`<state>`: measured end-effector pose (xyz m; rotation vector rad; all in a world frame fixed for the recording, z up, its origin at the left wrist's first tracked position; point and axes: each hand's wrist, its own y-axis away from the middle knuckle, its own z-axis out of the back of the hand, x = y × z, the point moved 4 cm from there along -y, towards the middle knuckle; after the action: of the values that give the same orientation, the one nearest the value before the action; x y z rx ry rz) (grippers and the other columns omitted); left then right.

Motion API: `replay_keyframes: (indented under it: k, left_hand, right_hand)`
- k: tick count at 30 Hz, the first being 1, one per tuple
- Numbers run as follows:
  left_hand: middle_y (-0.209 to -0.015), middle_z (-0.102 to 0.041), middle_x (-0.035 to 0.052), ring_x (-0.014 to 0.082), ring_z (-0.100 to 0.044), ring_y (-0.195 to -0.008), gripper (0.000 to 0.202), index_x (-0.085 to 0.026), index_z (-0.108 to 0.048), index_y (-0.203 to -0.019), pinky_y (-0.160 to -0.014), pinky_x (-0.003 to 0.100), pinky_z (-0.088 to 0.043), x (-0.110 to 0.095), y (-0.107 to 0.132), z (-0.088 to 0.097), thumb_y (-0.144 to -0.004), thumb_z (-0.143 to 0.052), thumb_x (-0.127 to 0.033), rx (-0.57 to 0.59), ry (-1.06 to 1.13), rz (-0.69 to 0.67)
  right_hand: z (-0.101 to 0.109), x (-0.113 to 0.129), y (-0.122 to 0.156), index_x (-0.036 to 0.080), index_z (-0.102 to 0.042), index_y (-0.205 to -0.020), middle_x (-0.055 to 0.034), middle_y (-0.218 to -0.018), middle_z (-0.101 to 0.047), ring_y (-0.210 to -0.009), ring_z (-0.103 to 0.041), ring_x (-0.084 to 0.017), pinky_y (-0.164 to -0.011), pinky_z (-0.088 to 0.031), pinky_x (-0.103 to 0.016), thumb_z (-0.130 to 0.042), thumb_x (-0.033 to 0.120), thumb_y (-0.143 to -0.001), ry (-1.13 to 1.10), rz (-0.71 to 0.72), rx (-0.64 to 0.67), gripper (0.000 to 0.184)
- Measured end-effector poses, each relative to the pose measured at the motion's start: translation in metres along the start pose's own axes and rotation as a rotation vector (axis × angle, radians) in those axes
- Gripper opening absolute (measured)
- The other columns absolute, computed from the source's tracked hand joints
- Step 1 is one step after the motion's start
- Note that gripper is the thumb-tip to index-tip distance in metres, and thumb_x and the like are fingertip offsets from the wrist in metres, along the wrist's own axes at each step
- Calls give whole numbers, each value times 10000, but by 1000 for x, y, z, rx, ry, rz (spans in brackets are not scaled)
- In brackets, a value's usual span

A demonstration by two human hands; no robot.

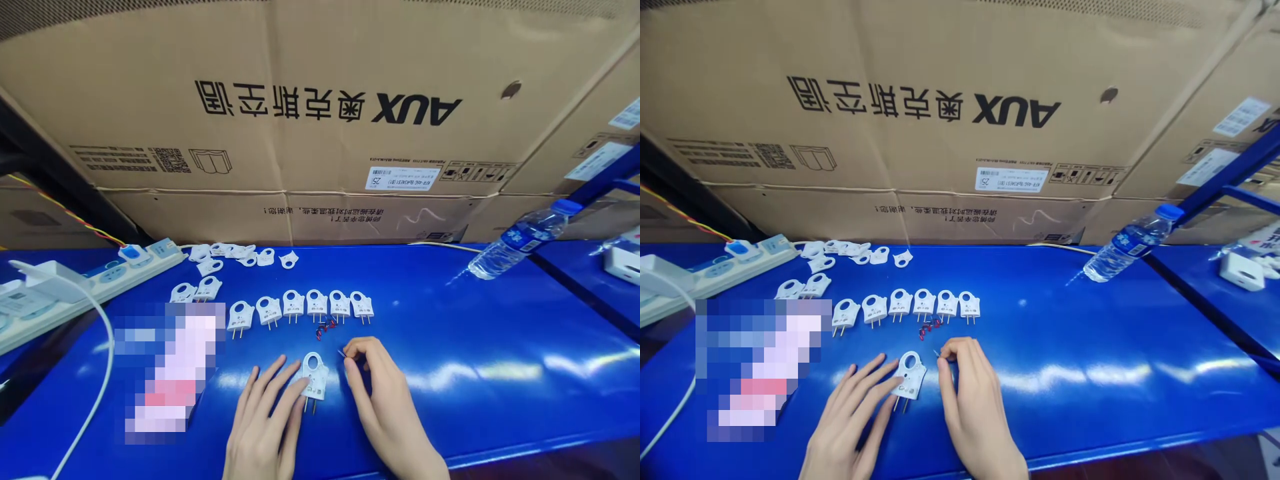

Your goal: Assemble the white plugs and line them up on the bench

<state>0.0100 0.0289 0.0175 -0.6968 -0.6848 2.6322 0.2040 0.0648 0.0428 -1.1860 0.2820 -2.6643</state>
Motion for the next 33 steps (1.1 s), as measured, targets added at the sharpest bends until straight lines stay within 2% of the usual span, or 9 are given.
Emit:
replay_keyframes:
  k: [5,8,13,16,21,27,33]
  left_hand:
    - [-1088,-796,6,191,-744,-1073,234,-282,-659,-1220,-1104,399,-528,2,-7,5,-1008,-571,-235,18,47,-40]
    - [-1086,-792,7,185,-742,-1028,225,-282,-665,-1208,-1054,368,-549,2,-13,5,-1008,-569,-244,60,60,-33]
    - [-1039,-797,-12,164,-742,-958,211,-293,-680,-1186,-865,267,-593,-2,-20,6,-994,-601,-253,67,102,-79]
    - [-1038,-801,-4,164,-749,-936,201,-285,-688,-1171,-835,261,-593,-2,-20,7,-998,-595,-242,81,136,-66]
    - [-1046,-809,5,159,-767,-887,192,-283,-704,-1161,-879,273,-600,-2,-15,4,-1014,-582,-305,130,160,-58]
    - [-1033,-807,19,159,-753,-875,185,-274,-706,-1135,-833,257,-590,-3,-12,1,-1026,-559,-302,150,233,8]
    - [-897,-775,-2,150,-699,-721,198,-287,-714,-1144,-722,257,-579,-1,-12,-1,-1015,-584,-361,161,299,116]
  right_hand:
    - [-3,4,0,248,-599,-1216,-70,-1083,-684,-978,-695,-219,-818,-589,-342,-450,215,-1068,95,58,-3,212]
    - [-4,5,0,251,-627,-1141,-66,-1087,-689,-987,-697,-219,-835,-587,-348,-432,195,-1074,87,70,8,213]
    - [0,4,0,248,-634,-1098,-74,-1133,-686,-1012,-708,-210,-850,-588,-330,-432,194,-1076,57,70,-14,210]
    - [3,6,0,239,-653,-1062,-94,-1185,-638,-995,-703,-202,-808,-584,-312,-446,195,-1066,58,71,-49,211]
    - [-2,9,1,234,-641,-1050,-56,-997,-623,-847,-669,-172,-704,-552,-266,-430,183,-1065,-38,42,-35,217]
    - [-7,11,3,243,-604,-1050,-61,-1060,-612,-903,-661,-176,-760,-542,-275,-409,194,-1076,-136,-9,-27,203]
    - [-9,10,3,247,-571,-1045,-38,-985,-633,-864,-650,-178,-754,-520,-281,-395,201,-1089,-165,-12,29,188]
